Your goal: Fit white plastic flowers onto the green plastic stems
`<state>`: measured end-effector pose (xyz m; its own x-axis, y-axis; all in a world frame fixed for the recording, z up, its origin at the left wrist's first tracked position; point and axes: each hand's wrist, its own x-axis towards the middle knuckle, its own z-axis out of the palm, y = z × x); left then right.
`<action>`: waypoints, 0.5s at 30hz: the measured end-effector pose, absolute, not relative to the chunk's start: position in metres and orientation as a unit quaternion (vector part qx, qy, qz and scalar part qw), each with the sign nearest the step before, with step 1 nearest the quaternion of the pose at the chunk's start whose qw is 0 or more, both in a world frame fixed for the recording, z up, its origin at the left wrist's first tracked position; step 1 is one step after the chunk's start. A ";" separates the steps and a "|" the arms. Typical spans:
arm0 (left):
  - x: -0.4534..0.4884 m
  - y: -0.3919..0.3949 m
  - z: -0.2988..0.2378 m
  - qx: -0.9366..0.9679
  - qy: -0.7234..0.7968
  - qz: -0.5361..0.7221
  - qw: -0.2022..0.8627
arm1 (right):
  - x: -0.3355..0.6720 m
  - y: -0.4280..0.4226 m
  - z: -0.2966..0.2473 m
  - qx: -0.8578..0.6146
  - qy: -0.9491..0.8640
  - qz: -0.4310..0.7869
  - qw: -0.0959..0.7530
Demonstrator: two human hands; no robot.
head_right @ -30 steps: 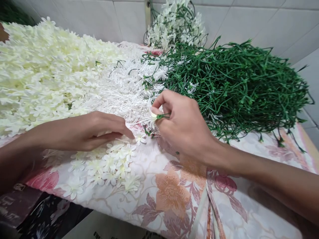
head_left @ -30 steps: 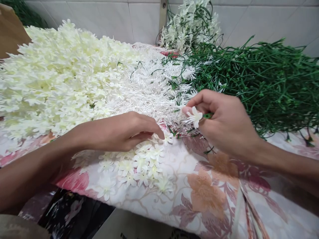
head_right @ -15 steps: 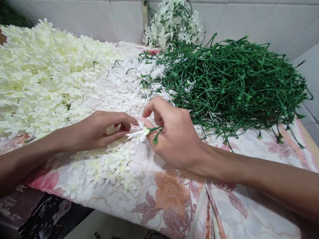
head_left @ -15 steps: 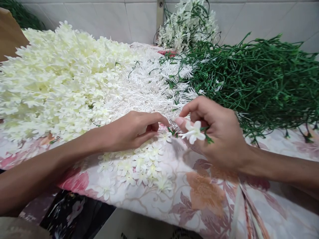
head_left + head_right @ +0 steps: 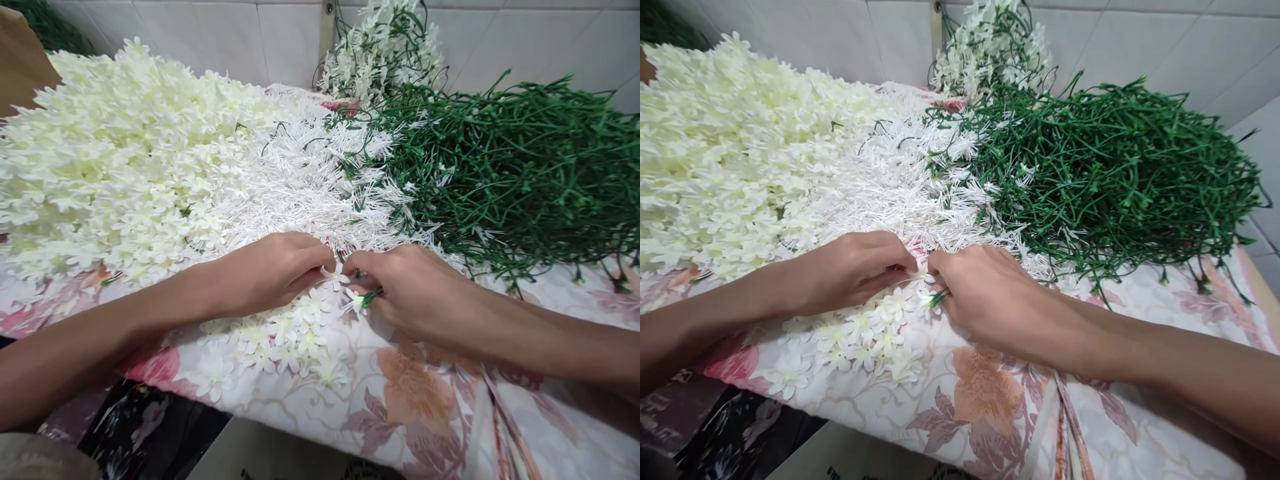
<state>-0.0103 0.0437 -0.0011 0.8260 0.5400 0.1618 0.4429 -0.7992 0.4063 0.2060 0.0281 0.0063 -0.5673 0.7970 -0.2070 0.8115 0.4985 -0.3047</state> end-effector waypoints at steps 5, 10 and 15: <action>-0.011 0.043 -0.002 0.947 0.253 0.129 0.150 | 0.201 0.026 0.003 0.464 0.866 -0.188 -0.009; -0.011 0.038 -0.001 0.952 0.257 0.125 0.114 | 0.203 0.023 -0.003 0.447 0.874 -0.177 -0.068; -0.009 0.034 -0.003 0.959 0.251 0.118 0.052 | 0.203 0.021 -0.009 0.441 0.874 -0.181 -0.094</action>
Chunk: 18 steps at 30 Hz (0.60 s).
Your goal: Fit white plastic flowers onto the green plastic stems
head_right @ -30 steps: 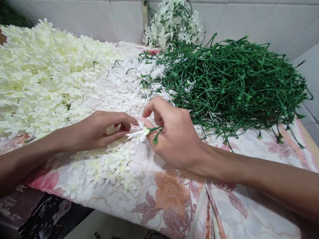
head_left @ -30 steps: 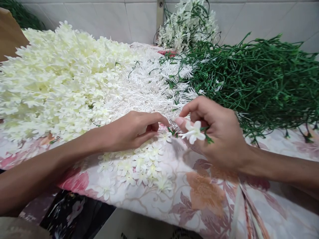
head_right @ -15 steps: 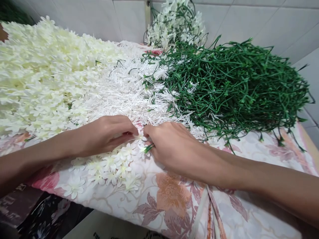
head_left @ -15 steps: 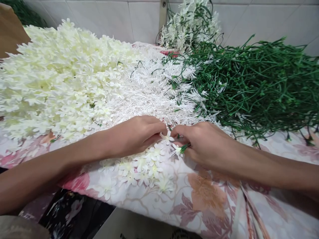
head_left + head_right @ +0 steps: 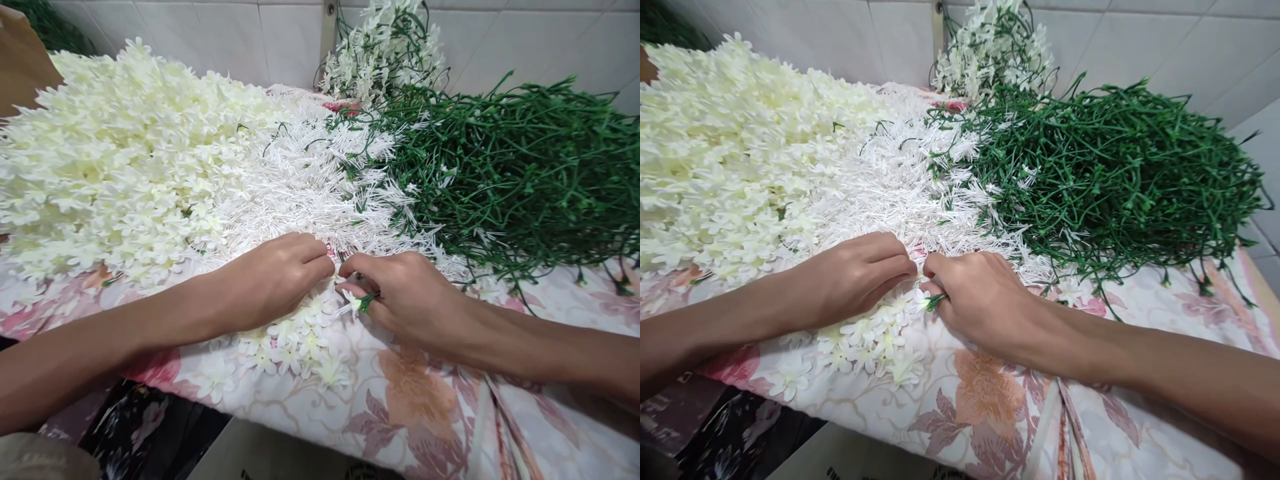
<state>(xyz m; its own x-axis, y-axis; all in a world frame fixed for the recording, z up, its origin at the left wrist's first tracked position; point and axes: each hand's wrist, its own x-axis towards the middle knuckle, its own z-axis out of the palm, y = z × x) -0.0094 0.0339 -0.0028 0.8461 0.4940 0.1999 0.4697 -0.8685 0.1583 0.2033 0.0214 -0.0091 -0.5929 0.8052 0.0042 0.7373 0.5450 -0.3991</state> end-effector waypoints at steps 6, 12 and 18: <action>-0.007 0.034 -0.008 0.951 0.269 0.133 0.072 | 0.201 0.023 -0.007 -0.444 -0.865 0.213 0.097; -0.007 0.038 -0.007 0.927 0.284 0.174 0.175 | 0.206 0.028 0.002 -0.411 -0.867 0.269 0.086; -0.006 0.039 0.004 0.889 0.319 0.201 0.261 | 0.206 0.027 0.001 -0.411 -0.863 0.252 0.150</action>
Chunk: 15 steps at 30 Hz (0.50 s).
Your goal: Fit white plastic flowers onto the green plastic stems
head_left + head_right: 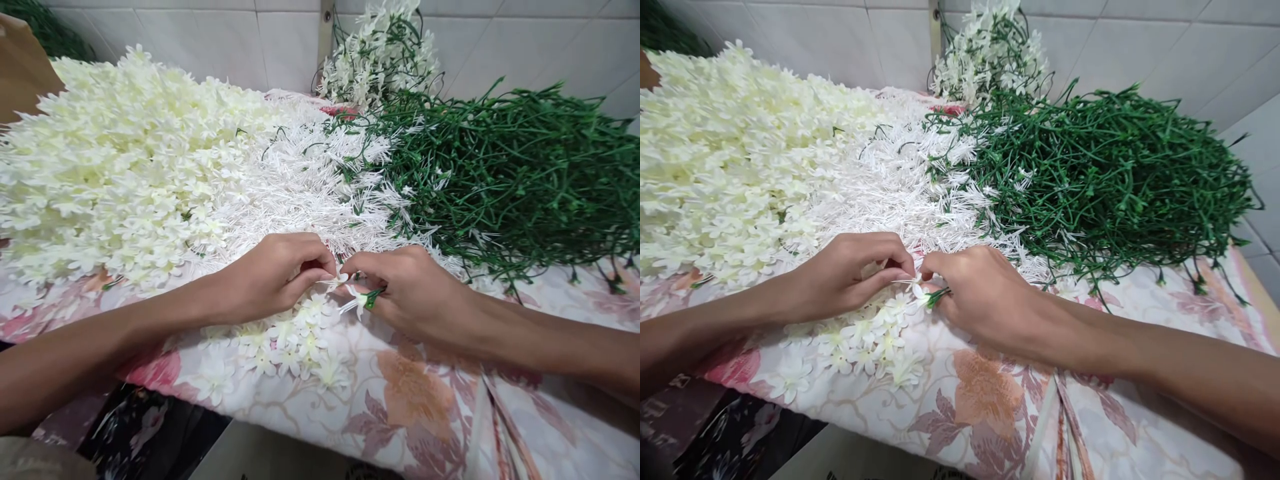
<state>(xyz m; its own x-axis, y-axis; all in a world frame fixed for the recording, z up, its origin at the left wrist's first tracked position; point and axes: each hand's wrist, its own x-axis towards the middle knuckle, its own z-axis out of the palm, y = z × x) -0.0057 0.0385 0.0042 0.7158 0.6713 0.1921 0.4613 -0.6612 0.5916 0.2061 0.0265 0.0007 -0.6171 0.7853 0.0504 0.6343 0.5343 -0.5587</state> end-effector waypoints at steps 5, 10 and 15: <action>-0.005 0.037 0.004 0.879 0.324 0.217 0.275 | 0.203 0.024 0.001 -0.394 -0.872 0.223 0.185; -0.006 0.036 -0.001 0.869 0.331 0.245 0.273 | 0.202 0.021 -0.004 -0.386 -0.869 0.187 0.248; -0.005 0.034 -0.001 0.873 0.318 0.275 0.247 | 0.199 0.016 -0.011 -0.372 -0.861 0.144 0.316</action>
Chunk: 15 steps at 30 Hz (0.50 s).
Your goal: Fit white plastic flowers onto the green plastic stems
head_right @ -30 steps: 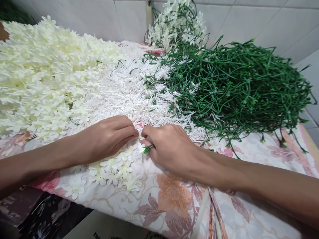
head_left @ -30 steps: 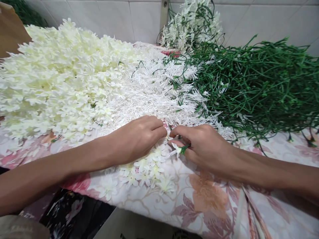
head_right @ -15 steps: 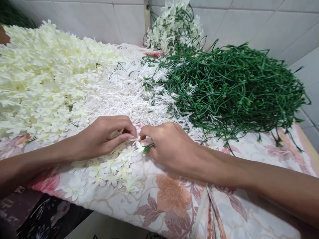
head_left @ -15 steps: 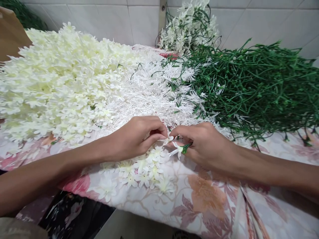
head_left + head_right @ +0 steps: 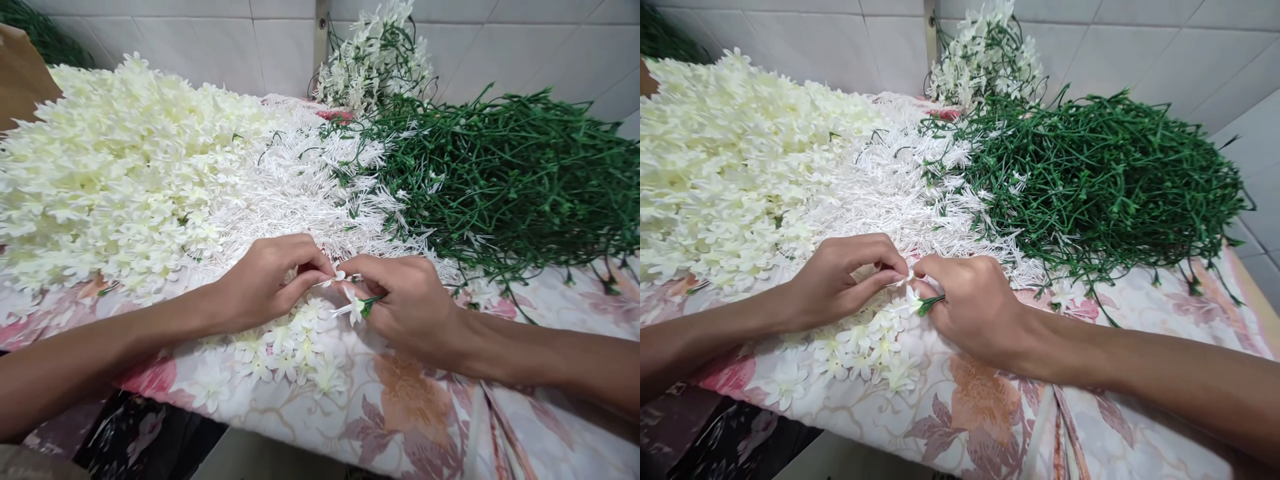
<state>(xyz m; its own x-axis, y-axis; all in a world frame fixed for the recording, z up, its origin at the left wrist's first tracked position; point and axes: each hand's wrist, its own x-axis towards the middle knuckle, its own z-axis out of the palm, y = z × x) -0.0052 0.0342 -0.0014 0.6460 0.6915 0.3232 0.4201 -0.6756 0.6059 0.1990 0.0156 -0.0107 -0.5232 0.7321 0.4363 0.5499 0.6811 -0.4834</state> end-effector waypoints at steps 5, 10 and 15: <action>-0.004 0.031 -0.001 0.879 0.316 0.265 0.239 | 0.200 0.014 -0.016 -0.358 -0.871 0.133 0.310; -0.002 0.031 -0.001 0.880 0.321 0.258 0.238 | 0.198 0.014 -0.022 -0.335 -0.870 0.114 0.344; -0.002 0.032 0.000 0.879 0.320 0.259 0.239 | 0.196 0.013 -0.028 -0.331 -0.860 0.101 0.374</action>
<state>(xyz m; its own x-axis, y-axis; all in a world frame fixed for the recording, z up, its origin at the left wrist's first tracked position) -0.0016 0.0322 -0.0001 0.6606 0.6874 0.3019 0.4397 -0.6802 0.5865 0.1957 0.0126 -0.0281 -0.5006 0.6453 0.5770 0.4949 0.7602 -0.4209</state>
